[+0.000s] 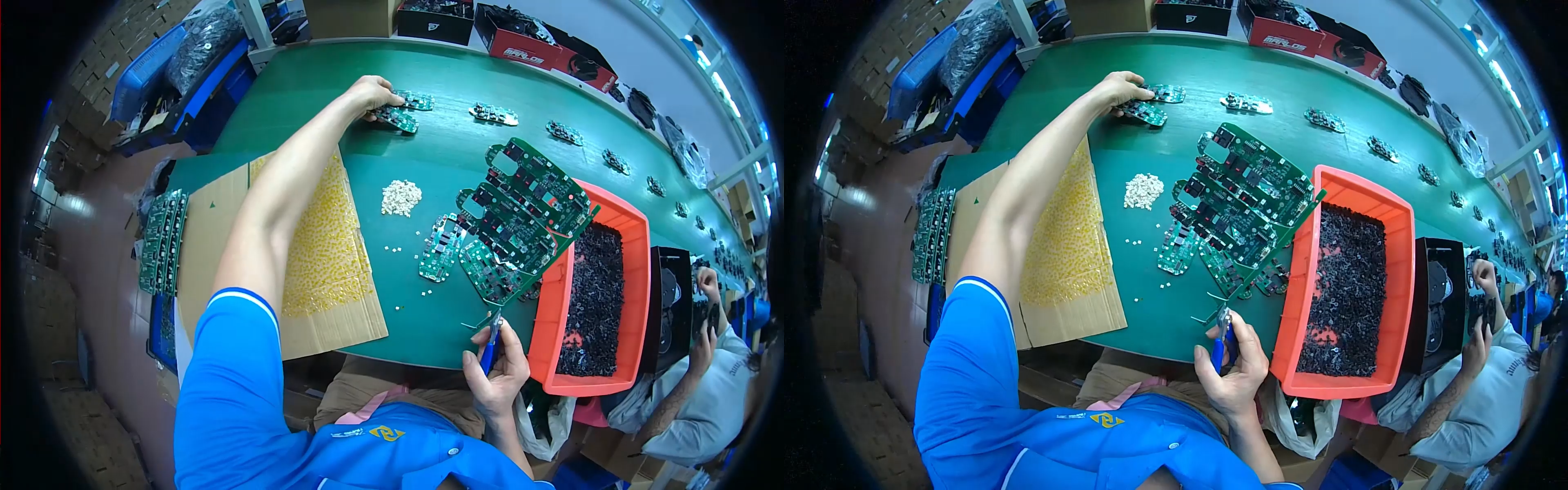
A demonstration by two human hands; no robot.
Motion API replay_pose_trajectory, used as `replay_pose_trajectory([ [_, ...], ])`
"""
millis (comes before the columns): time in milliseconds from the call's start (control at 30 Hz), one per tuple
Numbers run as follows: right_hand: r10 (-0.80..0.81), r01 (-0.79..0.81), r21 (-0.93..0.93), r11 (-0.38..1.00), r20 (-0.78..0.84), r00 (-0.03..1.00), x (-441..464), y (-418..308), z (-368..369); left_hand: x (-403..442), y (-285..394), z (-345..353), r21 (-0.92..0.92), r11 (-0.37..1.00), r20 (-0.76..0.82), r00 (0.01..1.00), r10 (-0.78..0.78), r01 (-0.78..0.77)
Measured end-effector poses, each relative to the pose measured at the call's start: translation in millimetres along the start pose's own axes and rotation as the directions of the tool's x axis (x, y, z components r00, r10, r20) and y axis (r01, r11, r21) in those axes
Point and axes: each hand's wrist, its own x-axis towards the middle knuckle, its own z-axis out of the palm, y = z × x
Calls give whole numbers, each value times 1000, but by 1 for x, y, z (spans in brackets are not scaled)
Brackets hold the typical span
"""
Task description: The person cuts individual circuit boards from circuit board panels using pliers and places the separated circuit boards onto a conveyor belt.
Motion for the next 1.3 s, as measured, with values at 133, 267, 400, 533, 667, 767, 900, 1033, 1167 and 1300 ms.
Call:
replay_pose_trajectory([
  [133,32,-32,8,999,3,999,0,-1,1,-6,-4,-10,-26,999,-79,997,23,-25],
  [267,3,-2,19,1000,-19,1000,-1,2,2,10,-41,-68,-96,995,-55,998,-41,36],
  [400,19,-19,4,1000,-29,999,-4,4,1,40,-105,-109,105,990,-287,950,122,-95],
  [533,27,-28,-28,999,-35,999,-3,5,1,21,-111,-105,362,932,-338,932,130,1],
  [667,39,-42,-97,994,-32,999,-6,4,2,12,-123,-84,478,877,-216,961,175,-52],
  [767,9,-13,-195,981,-21,1000,-4,2,2,26,-121,-76,517,856,-244,952,185,-33],
  [900,-16,8,-244,970,-30,999,-1,-2,6,38,-117,-75,499,866,-258,952,162,-12],
  [1033,-46,37,-248,968,-31,998,-1,1,10,45,-127,-80,493,868,-228,953,197,-61],
  [1167,-76,66,-252,965,-30,997,1,-2,10,56,-137,-86,483,861,-169,949,268,-157],
  [1300,-77,75,-273,959,3,997,4,-6,10,60,-139,-87,477,848,-111,942,317,-229],
])
